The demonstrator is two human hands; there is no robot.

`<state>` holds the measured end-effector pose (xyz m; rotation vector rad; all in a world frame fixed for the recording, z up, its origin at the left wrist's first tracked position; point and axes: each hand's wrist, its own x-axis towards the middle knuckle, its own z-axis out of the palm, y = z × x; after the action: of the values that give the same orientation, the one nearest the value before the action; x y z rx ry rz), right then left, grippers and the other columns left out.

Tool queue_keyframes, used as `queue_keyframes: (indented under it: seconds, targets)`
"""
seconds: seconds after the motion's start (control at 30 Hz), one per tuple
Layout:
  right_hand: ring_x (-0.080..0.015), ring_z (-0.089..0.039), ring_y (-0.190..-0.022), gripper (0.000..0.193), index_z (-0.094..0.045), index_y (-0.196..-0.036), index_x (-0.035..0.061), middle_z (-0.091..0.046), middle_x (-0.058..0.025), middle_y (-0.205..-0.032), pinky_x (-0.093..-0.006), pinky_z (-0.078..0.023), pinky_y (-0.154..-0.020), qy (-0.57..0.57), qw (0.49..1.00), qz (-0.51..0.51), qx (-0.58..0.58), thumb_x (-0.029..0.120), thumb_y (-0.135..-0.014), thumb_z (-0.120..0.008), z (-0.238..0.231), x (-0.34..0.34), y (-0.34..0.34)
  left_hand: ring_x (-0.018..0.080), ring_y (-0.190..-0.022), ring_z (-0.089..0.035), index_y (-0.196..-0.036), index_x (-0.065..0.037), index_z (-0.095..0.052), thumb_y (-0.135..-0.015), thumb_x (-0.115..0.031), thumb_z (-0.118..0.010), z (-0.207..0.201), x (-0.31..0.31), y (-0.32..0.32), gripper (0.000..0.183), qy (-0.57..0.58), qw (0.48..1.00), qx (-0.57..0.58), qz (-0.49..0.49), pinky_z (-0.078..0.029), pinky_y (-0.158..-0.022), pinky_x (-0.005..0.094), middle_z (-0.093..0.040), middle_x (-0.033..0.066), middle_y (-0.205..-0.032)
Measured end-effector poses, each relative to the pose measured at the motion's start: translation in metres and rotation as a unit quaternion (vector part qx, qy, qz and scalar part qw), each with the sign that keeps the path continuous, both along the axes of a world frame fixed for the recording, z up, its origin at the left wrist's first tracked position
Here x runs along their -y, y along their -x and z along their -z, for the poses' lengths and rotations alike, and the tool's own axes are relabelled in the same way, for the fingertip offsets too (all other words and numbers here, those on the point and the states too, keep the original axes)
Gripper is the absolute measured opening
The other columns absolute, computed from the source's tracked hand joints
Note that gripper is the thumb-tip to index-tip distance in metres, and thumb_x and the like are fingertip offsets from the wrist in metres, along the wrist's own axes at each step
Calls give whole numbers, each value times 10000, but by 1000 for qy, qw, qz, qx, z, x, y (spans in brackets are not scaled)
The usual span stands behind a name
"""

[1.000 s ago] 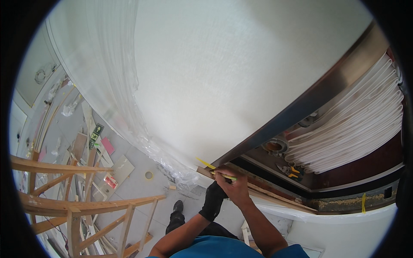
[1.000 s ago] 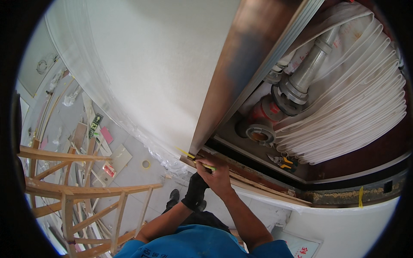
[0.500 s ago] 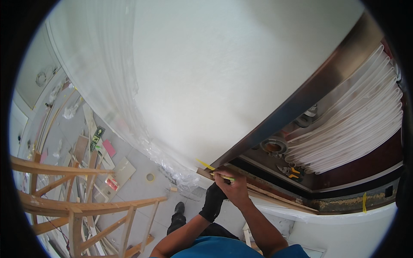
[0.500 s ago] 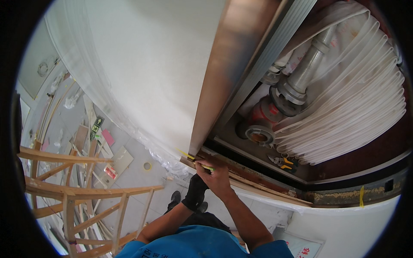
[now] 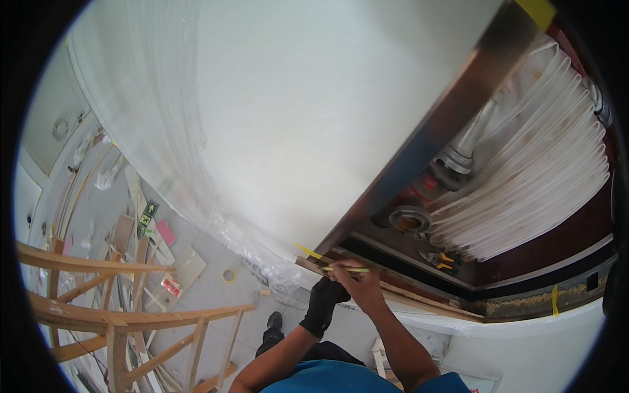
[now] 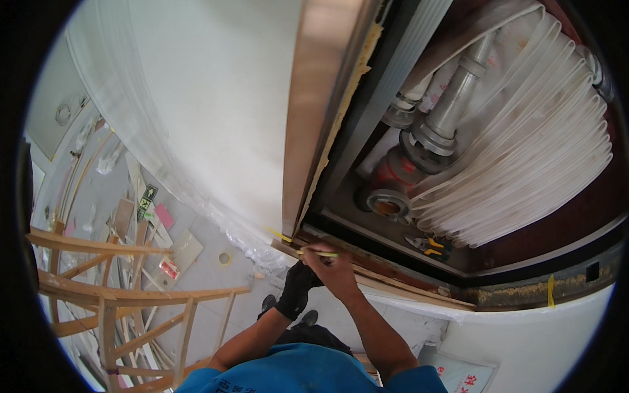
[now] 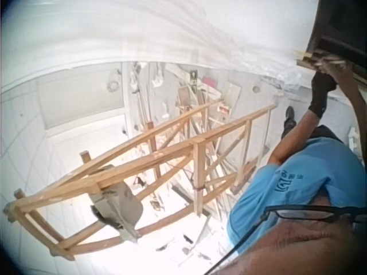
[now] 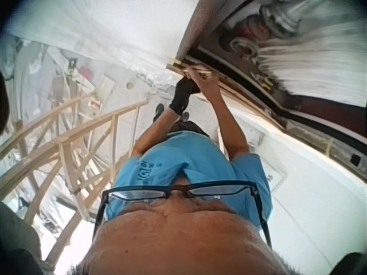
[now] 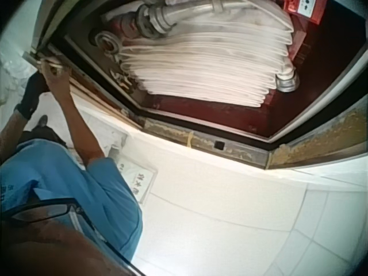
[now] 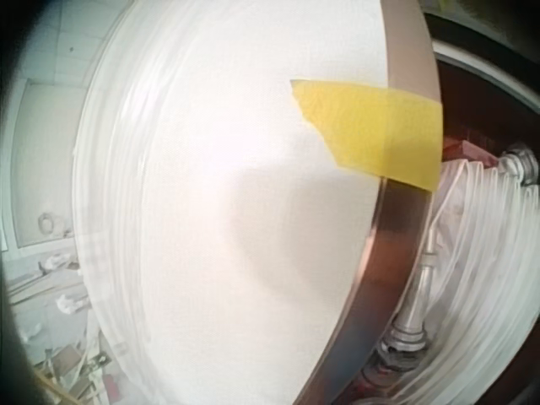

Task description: The person measures and cuts wooden trim pieces, then fits them into the frame of a wall-mounted fire hose cabinet. They use yellow tape to mark positions, a utility knife to trim, and pliers to adjust the trim, repeating the process for multiple sides of the cabinet.

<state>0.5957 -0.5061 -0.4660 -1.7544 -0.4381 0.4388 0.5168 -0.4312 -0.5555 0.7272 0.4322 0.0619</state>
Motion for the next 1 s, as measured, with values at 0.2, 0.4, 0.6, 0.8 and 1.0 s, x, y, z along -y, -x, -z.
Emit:
queue_keyframes:
  seconds: [0.2, 0.4, 0.6, 0.8, 1.0]
  targets:
    - [-147, -700, -858, 149, -710, -1038, -38, -718, -109, -942, -272, -581, -796, 35, 996, 75, 44, 54, -940, -647, -16, 60, 7, 249, -900, -729, -1094, -26, -639, -1009, -359, -580, -25, -11, -6, 348, -23, 997, -46, 60, -587, -786, 343, -732, 138, -927]
    - [-143, -674, -829, 141, -718, -1004, -34, -714, -101, -904, -285, -555, -749, -2, 985, 171, 36, 49, -898, -677, -16, 99, 21, 273, -915, -731, -1053, -14, -637, -985, -394, -612, -20, -14, -7, 387, -21, 996, -58, 69, -590, -790, 368, -737, 151, -924]
    - [-154, -684, -842, 143, -720, -1011, -37, -725, -115, -924, -281, -552, -762, 63, 974, 200, 85, 40, -897, -679, -4, 126, 28, 285, -926, -731, -1050, -15, -630, -970, -411, -629, -24, -15, -6, 404, -23, 996, -60, 63, -593, -806, 376, -737, 158, -929]
    - [-171, -676, -833, 147, -720, -1020, -28, -723, -129, -941, -293, -535, -749, 60, 973, 201, 99, 39, -899, -672, -12, 141, 32, 256, -894, -732, -1048, -17, -649, -980, -408, -618, -28, -24, 3, 398, -18, 998, -47, 43, -589, -786, 348, -730, 130, -913]
    - [-186, -657, -836, 117, -673, -1005, -7, -687, -125, -962, -304, -525, -742, 37, 977, 119, 171, -4, -893, -637, -32, 144, 57, 304, -970, -708, -1072, -35, -645, -998, -338, -599, -24, -44, 34, 315, -21, 998, 9, 56, -584, -856, 431, -705, 149, -1023]
